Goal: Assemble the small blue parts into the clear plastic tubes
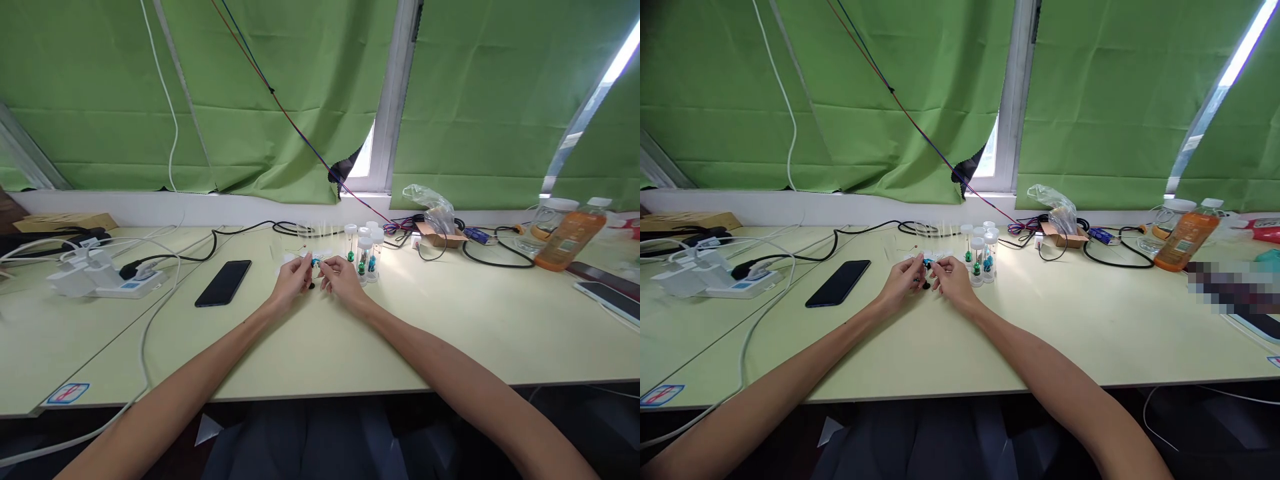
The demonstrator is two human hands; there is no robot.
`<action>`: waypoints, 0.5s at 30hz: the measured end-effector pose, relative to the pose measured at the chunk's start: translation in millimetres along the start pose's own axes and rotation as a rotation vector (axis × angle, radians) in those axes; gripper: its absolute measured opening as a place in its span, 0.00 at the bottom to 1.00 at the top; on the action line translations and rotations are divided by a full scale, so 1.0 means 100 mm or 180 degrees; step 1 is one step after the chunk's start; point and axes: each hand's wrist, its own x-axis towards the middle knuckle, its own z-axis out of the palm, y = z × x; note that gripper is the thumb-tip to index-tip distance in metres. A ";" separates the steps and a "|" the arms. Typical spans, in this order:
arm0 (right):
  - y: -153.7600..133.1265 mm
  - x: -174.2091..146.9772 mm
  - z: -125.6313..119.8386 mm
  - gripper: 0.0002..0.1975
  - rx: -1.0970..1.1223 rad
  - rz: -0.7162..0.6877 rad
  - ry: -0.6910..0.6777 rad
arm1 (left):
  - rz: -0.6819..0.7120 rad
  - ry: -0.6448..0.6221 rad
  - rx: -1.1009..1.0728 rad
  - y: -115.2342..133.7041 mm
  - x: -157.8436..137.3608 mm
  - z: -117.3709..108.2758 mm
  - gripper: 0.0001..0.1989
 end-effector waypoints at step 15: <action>-0.02 -0.02 0.00 0.23 -0.0155 0.0158 -0.0286 | -0.0259 -0.0109 -0.0146 -0.06 0.05 -0.02 0.26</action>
